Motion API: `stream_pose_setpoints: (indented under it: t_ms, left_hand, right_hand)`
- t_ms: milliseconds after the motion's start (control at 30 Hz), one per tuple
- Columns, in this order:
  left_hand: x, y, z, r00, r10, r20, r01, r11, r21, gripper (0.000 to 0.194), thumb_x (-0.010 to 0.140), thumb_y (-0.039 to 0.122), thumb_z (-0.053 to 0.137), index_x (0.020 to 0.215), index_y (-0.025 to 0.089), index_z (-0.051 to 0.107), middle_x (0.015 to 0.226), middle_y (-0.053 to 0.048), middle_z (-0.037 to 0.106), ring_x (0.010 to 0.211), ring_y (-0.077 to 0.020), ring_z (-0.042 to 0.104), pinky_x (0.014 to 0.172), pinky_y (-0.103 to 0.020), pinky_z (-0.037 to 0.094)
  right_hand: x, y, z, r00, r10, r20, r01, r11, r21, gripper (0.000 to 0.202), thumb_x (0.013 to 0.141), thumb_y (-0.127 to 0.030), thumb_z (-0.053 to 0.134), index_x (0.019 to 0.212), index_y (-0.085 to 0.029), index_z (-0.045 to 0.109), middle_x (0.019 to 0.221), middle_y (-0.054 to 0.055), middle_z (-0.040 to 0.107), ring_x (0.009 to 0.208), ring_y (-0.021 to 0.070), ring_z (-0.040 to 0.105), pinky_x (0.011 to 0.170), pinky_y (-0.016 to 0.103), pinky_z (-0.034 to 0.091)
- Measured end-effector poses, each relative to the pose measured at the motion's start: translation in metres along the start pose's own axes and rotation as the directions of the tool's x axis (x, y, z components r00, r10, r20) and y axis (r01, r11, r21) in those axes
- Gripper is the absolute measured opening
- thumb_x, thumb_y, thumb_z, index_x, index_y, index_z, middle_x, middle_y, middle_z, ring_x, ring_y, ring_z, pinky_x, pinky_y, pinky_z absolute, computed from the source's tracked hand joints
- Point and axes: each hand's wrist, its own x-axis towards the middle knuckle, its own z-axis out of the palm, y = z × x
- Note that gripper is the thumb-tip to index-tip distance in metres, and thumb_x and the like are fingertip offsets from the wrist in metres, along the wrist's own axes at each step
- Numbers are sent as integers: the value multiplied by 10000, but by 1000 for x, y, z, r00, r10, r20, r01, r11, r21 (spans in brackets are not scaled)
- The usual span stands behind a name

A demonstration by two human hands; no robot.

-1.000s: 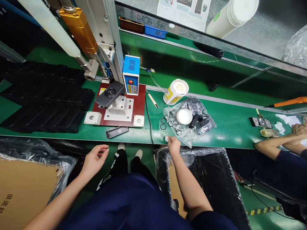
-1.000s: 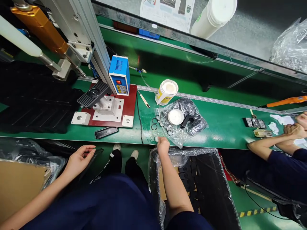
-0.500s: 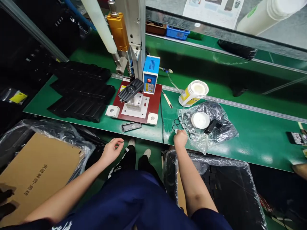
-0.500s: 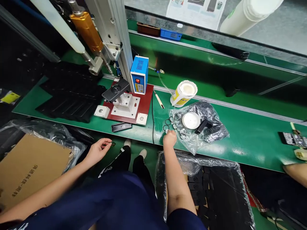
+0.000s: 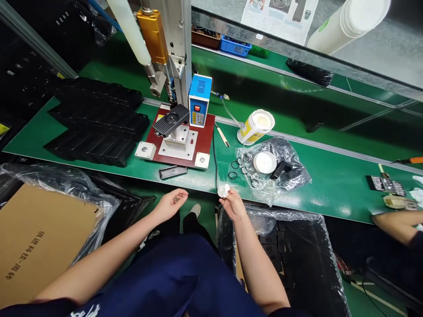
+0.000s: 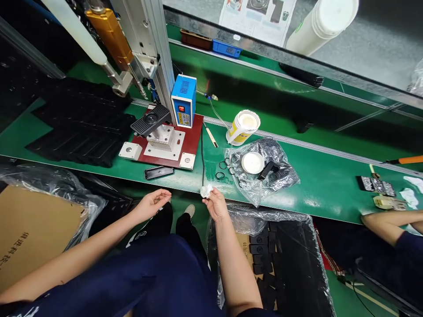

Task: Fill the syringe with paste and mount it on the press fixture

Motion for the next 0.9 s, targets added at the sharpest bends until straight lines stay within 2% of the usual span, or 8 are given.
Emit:
stream_pose_setpoints:
  t_ms: [67, 133, 267, 400, 533, 733, 833, 900]
  left_hand:
    - [-4, -2, 2, 1000, -11, 14, 11, 1000, 22, 329, 781, 469, 601, 930, 182, 663, 877, -77, 691, 809, -198, 652, 673, -305, 547]
    - [-8, -10, -1, 999, -40, -10, 40, 998, 45, 323, 773, 469, 606, 908, 183, 666, 864, -74, 694, 795, -196, 655, 663, -302, 548]
    - [-13, -45, -10, 995, -89, -48, 92, 994, 65, 297, 766, 453, 620, 889, 188, 673, 860, -65, 700, 791, -194, 656, 699, -315, 546]
    - [-22, -80, -15, 992, -112, -57, 114, 993, 23, 254, 774, 406, 614, 888, 187, 671, 846, -71, 705, 792, -196, 656, 738, -329, 538]
    - [-38, -116, -20, 984, -153, -97, 150, 988, -34, 219, 800, 367, 581, 885, 182, 662, 845, -69, 706, 800, -193, 660, 685, -295, 521]
    - [-79, -194, -25, 918, -302, -257, 253, 945, -206, 168, 817, 331, 558, 827, 186, 644, 800, -41, 707, 750, -179, 662, 663, -282, 520]
    - [-94, -227, -19, 885, -365, -288, 287, 916, -279, 145, 816, 287, 554, 830, 179, 649, 810, -48, 713, 732, -168, 659, 660, -271, 518]
    - [-100, -242, -17, 874, -395, -283, 305, 900, -312, 133, 813, 250, 546, 839, 171, 651, 848, -56, 721, 747, -166, 661, 677, -272, 519]
  right_hand:
    - [-11, 20, 1, 997, 75, 33, -75, 997, 4, 301, 632, -286, 806, 873, -188, 655, 824, 12, 685, 605, 98, 560, 452, 179, 446]
    - [-20, 46, -2, 986, 163, 33, -163, 987, -3, 229, 737, -292, 760, 894, -173, 644, 805, 10, 665, 551, 76, 517, 412, 168, 407]
    - [-20, 103, -13, 956, 283, -79, -284, 959, -3, 217, 935, -344, 560, 1035, -158, 609, 923, 27, 637, 687, 98, 591, 584, 243, 529]
    - [2, 149, -23, 927, 296, -232, -310, 951, -25, 306, 923, -361, 576, 1156, -163, 578, 1092, 66, 622, 884, 166, 628, 734, 344, 564]
    - [25, 183, -23, 914, 264, -308, -317, 939, -136, 312, 922, -347, 581, 1169, -155, 573, 1119, 70, 617, 918, 173, 631, 770, 360, 560]
    - [37, 218, -8, 944, 242, -225, -314, 868, -385, 201, 893, -277, 622, 1040, -140, 616, 1029, 50, 657, 891, 155, 654, 759, 330, 578]
    - [42, 236, -4, 950, 265, -164, -312, 814, -490, 143, 796, -183, 696, 923, -172, 634, 899, 10, 684, 829, 124, 677, 743, 261, 593]
    - [46, 249, -4, 945, 299, -130, -319, 768, -555, 145, 760, -196, 722, 875, -195, 633, 793, -11, 680, 726, 120, 679, 659, 235, 601]
